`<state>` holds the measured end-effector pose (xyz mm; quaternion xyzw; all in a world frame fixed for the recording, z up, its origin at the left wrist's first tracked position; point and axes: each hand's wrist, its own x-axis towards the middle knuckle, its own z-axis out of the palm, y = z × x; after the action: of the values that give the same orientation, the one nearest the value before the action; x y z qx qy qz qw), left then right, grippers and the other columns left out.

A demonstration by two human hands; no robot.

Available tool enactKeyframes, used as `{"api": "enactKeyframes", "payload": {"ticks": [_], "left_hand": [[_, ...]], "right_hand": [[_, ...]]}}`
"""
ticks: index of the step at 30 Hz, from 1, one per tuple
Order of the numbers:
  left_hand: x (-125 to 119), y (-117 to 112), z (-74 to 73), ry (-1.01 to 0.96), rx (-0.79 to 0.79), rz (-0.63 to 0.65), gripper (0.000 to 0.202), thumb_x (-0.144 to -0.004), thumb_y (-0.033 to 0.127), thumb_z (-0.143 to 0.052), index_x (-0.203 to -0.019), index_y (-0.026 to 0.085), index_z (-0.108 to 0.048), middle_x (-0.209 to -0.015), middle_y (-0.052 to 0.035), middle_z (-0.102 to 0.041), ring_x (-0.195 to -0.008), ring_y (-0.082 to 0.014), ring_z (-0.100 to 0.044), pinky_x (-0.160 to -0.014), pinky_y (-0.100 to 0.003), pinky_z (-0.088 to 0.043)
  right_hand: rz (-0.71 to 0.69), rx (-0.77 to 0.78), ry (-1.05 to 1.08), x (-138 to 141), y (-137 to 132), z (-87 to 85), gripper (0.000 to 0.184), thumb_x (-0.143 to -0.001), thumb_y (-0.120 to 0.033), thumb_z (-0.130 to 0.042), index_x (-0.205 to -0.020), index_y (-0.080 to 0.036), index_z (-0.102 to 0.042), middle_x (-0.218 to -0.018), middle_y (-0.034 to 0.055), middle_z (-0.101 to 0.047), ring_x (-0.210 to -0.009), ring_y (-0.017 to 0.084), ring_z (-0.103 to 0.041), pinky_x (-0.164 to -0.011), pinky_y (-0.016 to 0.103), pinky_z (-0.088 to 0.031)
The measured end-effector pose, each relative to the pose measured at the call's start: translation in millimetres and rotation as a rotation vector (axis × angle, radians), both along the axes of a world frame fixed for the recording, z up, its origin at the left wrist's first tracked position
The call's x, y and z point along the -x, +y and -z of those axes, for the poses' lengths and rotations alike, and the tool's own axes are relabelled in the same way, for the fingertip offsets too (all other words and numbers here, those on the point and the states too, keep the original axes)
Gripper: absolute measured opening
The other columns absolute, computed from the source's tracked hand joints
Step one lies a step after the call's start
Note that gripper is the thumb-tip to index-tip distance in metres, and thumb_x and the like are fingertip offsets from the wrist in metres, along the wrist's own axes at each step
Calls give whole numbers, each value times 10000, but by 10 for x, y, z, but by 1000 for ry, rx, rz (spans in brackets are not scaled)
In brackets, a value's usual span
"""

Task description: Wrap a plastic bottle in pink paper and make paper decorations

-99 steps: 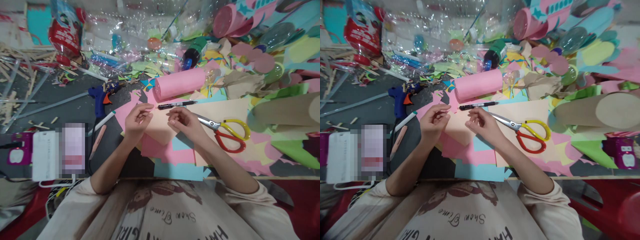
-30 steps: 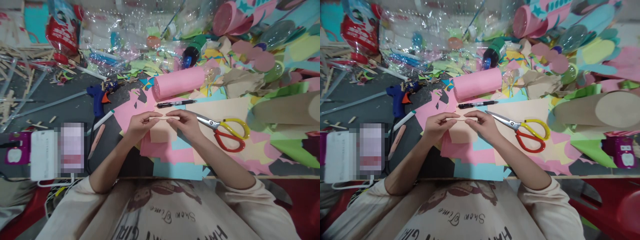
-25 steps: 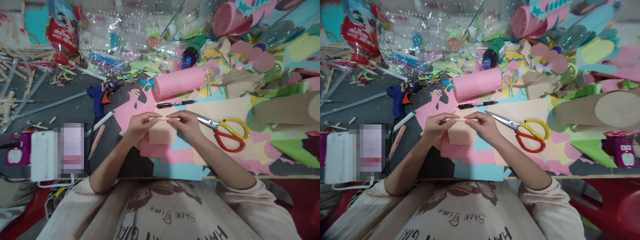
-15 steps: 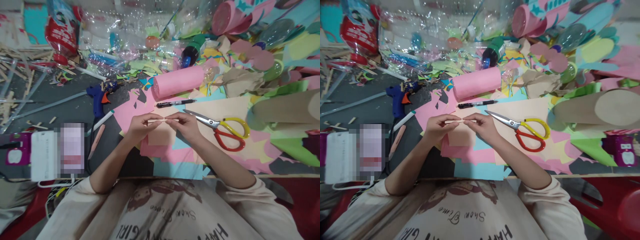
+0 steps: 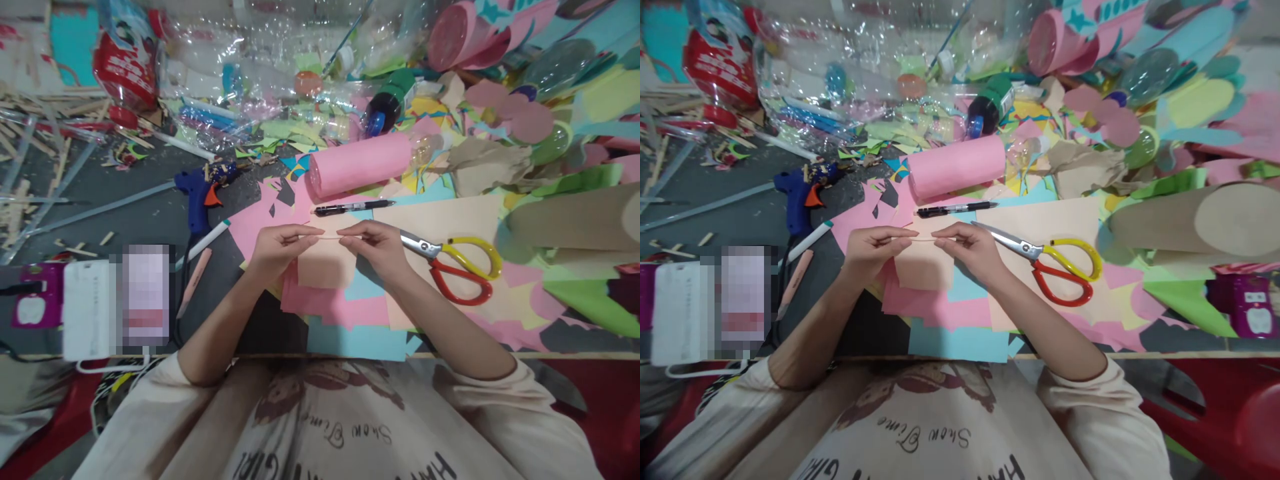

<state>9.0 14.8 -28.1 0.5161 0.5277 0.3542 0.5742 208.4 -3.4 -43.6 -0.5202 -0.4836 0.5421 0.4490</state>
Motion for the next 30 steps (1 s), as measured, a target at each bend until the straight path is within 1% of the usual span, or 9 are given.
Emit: {"api": "enactKeyframes", "payload": {"ticks": [4,8,10,13,17,19,22,25,30], "left_hand": [[34,27,1,4,45,-42,304,-671,435,-776,-804,162,-801,-685,-48,-744,-555,-124,-628,-483,-209,-488],[56,36,1,-80,34,-96,355,-688,473,-771,-823,145,-773,-690,-54,-741,-584,-135,-672,-576,-229,-561],[59,25,11,-85,-14,-32,409,-701,507,-763,-905,152,-759,-769,-68,-759,-684,-157,-712,-610,-219,-560],[52,-5,30,-16,-112,152,453,-711,515,-767,-1008,174,-743,-972,-96,-774,-838,-180,-732,-645,-203,-544],[25,-34,27,90,-196,274,339,-802,492,-695,-934,191,-779,-985,-83,-783,-805,-164,-724,-605,-196,-514],[15,-36,21,102,-174,248,325,-810,494,-685,-892,198,-792,-942,-72,-790,-819,-178,-726,-639,-211,-531],[12,-29,19,105,-127,178,291,-773,466,-722,-865,202,-800,-922,-68,-792,-815,-187,-723,-669,-223,-545],[17,-17,17,109,-90,152,248,-746,420,-740,-847,203,-805,-884,-63,-791,-762,-174,-708,-615,-210,-521],[12,1,-3,75,-64,149,226,-736,396,-726,-821,203,-808,-819,-48,-782,-695,-157,-670,-557,-210,-471]], "right_hand": [[65,50,35,-44,15,-30,163,-628,-392,-834,-707,-259,-785,-662,1,-723,-539,109,-541,-489,254,-414],[90,42,32,-62,18,-32,167,-627,-395,-833,-688,-249,-778,-638,-2,-707,-507,99,-515,-475,250,-399],[63,14,15,-52,5,-20,142,-655,-373,-820,-705,-246,-782,-635,-4,-699,-502,93,-498,-476,251,-389],[10,-22,-15,-23,-27,-3,116,-703,-354,-797,-753,-249,-790,-638,-7,-698,-500,92,-491,-478,251,-382],[-37,-23,-39,8,-50,-11,139,-726,-398,-786,-756,-262,-786,-731,15,-744,-600,130,-598,-533,276,-459],[-45,-20,-27,10,-49,-17,162,-717,-420,-795,-767,-266,-785,-765,18,-755,-643,142,-630,-566,287,-493],[-29,-23,5,-1,-44,-8,193,-699,-437,-809,-783,-266,-782,-724,3,-736,-585,121,-594,-533,273,-477],[-9,-22,3,-15,-40,2,185,-699,-438,-809,-768,-269,-781,-625,-17,-689,-519,104,-530,-481,256,-425],[-18,-7,11,-17,-34,-20,201,-679,-462,-816,-726,-270,-776,-680,0,-729,-580,129,-597,-525,281,-477]]}}
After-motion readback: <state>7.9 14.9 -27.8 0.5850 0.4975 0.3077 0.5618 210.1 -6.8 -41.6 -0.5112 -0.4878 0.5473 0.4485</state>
